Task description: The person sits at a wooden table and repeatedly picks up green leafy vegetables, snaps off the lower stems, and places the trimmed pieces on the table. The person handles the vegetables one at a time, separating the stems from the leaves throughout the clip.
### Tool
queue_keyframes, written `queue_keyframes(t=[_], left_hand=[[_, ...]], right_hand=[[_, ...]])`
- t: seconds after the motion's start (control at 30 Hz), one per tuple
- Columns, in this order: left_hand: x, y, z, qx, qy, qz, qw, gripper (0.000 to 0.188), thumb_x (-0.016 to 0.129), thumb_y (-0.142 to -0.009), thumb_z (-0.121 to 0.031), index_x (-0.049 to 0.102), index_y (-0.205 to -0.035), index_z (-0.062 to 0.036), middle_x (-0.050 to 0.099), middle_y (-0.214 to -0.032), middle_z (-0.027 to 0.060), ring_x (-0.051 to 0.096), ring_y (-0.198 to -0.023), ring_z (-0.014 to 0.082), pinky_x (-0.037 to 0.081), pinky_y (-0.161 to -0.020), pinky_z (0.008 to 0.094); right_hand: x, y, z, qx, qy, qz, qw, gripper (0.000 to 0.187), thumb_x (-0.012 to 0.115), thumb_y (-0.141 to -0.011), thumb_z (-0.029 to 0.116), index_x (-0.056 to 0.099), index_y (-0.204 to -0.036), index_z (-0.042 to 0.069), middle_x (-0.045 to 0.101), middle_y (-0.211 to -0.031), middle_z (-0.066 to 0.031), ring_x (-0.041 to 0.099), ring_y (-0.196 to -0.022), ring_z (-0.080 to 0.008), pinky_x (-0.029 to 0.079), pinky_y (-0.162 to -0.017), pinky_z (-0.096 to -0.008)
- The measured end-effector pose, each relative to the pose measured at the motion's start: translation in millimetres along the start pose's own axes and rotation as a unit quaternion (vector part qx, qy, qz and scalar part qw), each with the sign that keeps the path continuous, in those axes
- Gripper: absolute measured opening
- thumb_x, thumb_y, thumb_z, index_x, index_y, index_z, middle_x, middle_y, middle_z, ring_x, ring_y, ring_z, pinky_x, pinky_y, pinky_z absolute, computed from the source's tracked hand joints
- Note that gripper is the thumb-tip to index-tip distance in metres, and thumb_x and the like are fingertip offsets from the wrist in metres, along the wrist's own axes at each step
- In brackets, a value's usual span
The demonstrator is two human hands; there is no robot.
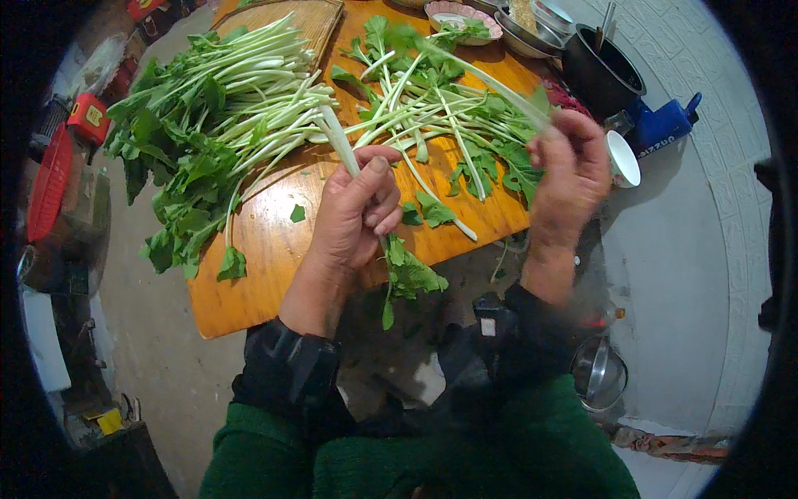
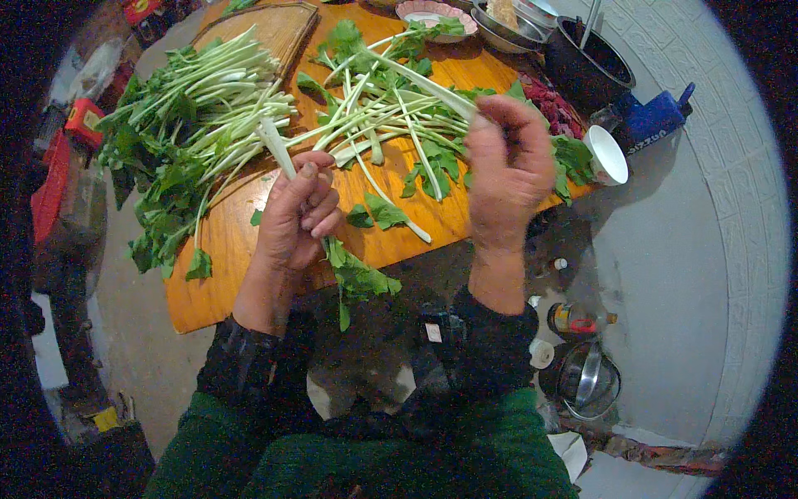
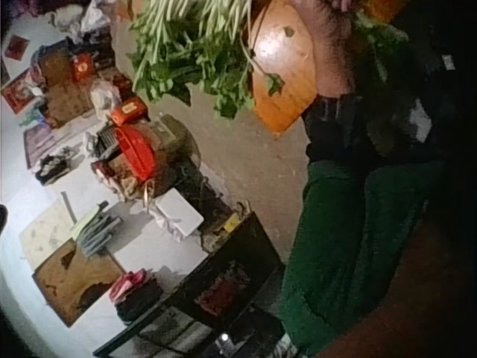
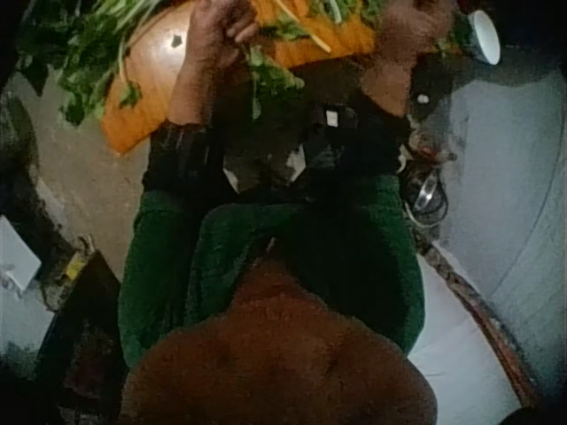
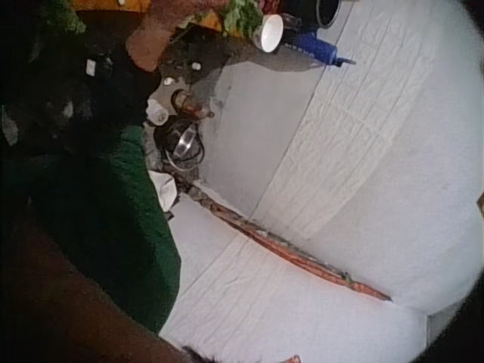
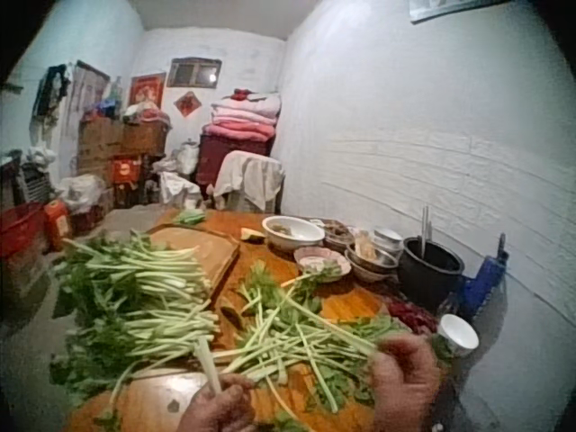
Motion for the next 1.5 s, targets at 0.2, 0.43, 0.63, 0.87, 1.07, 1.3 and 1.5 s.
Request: queue_keyframes(t=[0.2,0.43,0.63,0.87,1.07,1.3,1.5], left_hand=[[-5,-2,-2,-0.013,0.08,-0.033,0.996,0.026,0.052,-0.089,-0.03,0.054,-0.093,-0.0046,0.039,-0.062,-0.004,0.027,-0.041,0.0027,0.024,-0.036,0.0175],[6,9,3,-0.033,-0.12,-0.007,0.992,0.029,0.062,-0.082,-0.032,0.058,-0.092,-0.0047,0.052,-0.068,-0.003,0.037,-0.043,0.0016,0.028,-0.037,0.0155],[29,26,10,-0.255,-0.026,0.211,0.943,0.054,0.068,-0.074,-0.04,0.056,-0.104,0.0031,0.056,-0.068,-0.0028,0.046,-0.051,0.0032,0.033,-0.043,0.0148],[25,20,18,-0.181,-0.116,0.159,0.964,0.031,0.065,-0.077,-0.02,0.057,-0.099,-0.0001,0.058,-0.07,0.0016,0.047,-0.048,0.0044,0.029,-0.039,0.0155],[10,5,13,-0.059,-0.026,0.035,0.997,0.014,0.058,-0.084,-0.013,0.055,-0.094,-0.0047,0.06,-0.081,0.0067,0.055,-0.057,0.0078,0.03,-0.036,0.0147],[-17,-5,-2,0.064,0.003,-0.083,0.995,0.016,0.057,-0.086,-0.017,0.051,-0.095,-0.0053,0.06,-0.087,0.0087,0.058,-0.065,0.0095,0.033,-0.036,0.0148],[-33,-10,-16,0.088,0.09,-0.068,0.99,0.015,0.057,-0.086,-0.019,0.051,-0.093,-0.0068,0.056,-0.086,0.0046,0.053,-0.068,0.0082,0.033,-0.035,0.0143]], right_hand=[[-15,-9,39,0.111,-0.336,0.287,0.89,0.016,0.057,-0.072,0.016,0.044,-0.074,0.006,0.038,-0.058,-0.0012,0.035,-0.045,-0.0103,0.033,-0.047,-0.0255],[-3,5,12,0.282,-0.415,0.333,0.799,0.016,0.056,-0.07,0.013,0.046,-0.077,0.003,0.039,-0.056,0.0,0.036,-0.041,-0.0067,0.036,-0.041,-0.0223],[17,14,2,0.373,-0.288,0.299,0.829,0.018,0.056,-0.072,0.011,0.051,-0.087,0.003,0.043,-0.059,0.0035,0.037,-0.043,-0.0047,0.037,-0.042,-0.0195],[25,20,-13,0.381,-0.237,0.275,0.85,0.026,0.059,-0.075,0.012,0.052,-0.098,0.003,0.051,-0.065,0.0023,0.045,-0.049,-0.005,0.039,-0.045,-0.019],[35,31,-20,0.407,-0.117,0.326,0.845,0.034,0.052,-0.088,0.022,0.049,-0.114,0.001,0.058,-0.088,-0.0047,0.057,-0.076,-0.0105,0.046,-0.07,-0.0232],[18,35,-13,0.419,-0.001,0.461,0.782,0.029,0.055,-0.086,0.016,0.054,-0.11,0.001,0.055,-0.073,-0.0018,0.053,-0.065,-0.0093,0.044,-0.059,-0.022],[-3,18,-18,0.363,0.077,0.389,0.843,0.017,0.056,-0.084,0.019,0.058,-0.088,0.002,0.051,-0.066,0.003,0.047,-0.056,-0.0044,0.039,-0.049,-0.0195]])
Point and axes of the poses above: each hand's wrist, its own y-axis away from the middle knuckle, its own x-axis out of the palm, z = x × y, the point moved 3 cm from there along -y, towards the middle knuckle
